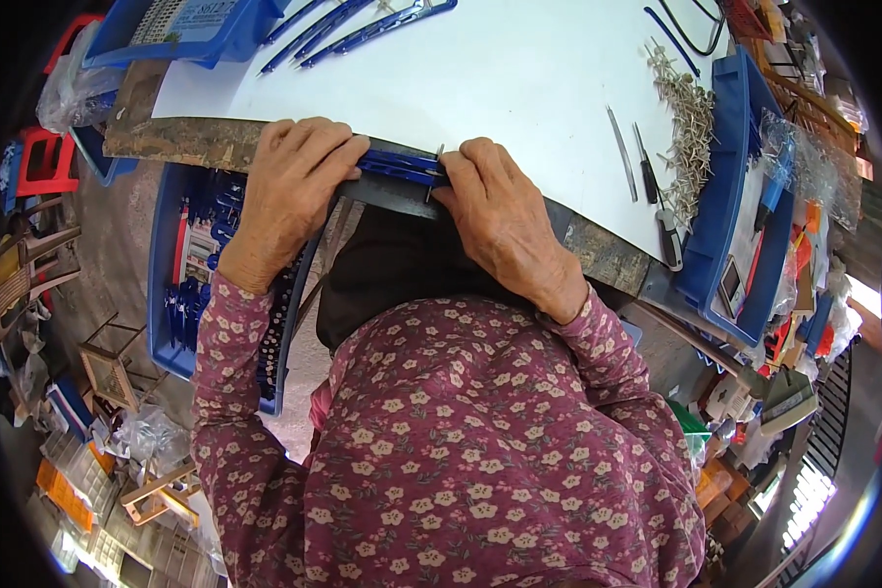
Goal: Assembling small blue plastic components by hand at a manual workstation.
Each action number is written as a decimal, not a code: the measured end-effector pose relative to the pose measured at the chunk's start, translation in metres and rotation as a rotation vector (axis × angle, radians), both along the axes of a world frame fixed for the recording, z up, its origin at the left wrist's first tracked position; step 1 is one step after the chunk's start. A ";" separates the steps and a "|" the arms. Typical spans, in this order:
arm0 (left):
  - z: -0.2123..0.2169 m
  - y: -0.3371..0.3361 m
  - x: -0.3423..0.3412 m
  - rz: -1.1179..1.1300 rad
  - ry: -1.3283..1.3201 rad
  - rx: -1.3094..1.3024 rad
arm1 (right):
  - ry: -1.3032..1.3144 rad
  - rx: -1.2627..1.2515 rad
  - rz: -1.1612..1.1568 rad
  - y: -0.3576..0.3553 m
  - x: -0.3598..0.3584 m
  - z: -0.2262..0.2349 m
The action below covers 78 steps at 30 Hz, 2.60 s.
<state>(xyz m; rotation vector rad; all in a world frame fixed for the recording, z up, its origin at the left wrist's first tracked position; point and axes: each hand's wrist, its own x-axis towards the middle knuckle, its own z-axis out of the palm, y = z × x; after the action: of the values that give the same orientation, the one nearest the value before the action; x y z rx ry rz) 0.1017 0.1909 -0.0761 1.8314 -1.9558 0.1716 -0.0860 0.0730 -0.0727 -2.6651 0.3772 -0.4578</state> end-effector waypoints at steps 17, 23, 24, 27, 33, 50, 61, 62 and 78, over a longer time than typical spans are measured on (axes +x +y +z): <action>-0.004 0.006 0.009 -0.024 0.062 -0.005 | -0.093 0.008 0.063 -0.001 0.013 -0.009; -0.004 -0.027 -0.030 -0.205 0.061 -0.049 | -0.026 0.062 -0.053 -0.014 -0.039 -0.002; -0.006 -0.033 -0.037 -0.246 0.056 -0.057 | 0.021 0.067 -0.062 -0.017 -0.049 0.005; -0.005 -0.042 -0.049 -0.305 0.038 -0.072 | 0.026 -0.001 -0.113 -0.017 -0.068 0.007; 0.001 -0.012 -0.007 -0.102 0.083 -0.017 | -0.078 0.042 -0.014 -0.007 -0.016 -0.002; -0.004 -0.036 -0.057 -0.298 0.082 -0.051 | 0.028 0.138 -0.159 -0.013 -0.073 0.007; -0.006 0.024 0.016 0.037 0.271 0.045 | -0.265 0.062 0.066 0.007 0.029 -0.015; -0.003 0.023 0.015 0.039 0.272 0.051 | -0.264 0.068 0.066 0.007 0.027 -0.015; 0.003 -0.024 -0.043 -0.214 0.116 -0.056 | -0.047 0.075 -0.081 -0.011 -0.049 -0.001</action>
<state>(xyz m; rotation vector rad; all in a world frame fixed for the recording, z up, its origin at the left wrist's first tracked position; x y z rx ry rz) 0.0592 0.1670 -0.0735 1.5492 -2.0264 0.0508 -0.1349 0.0624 -0.0739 -2.5689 0.4801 -0.5195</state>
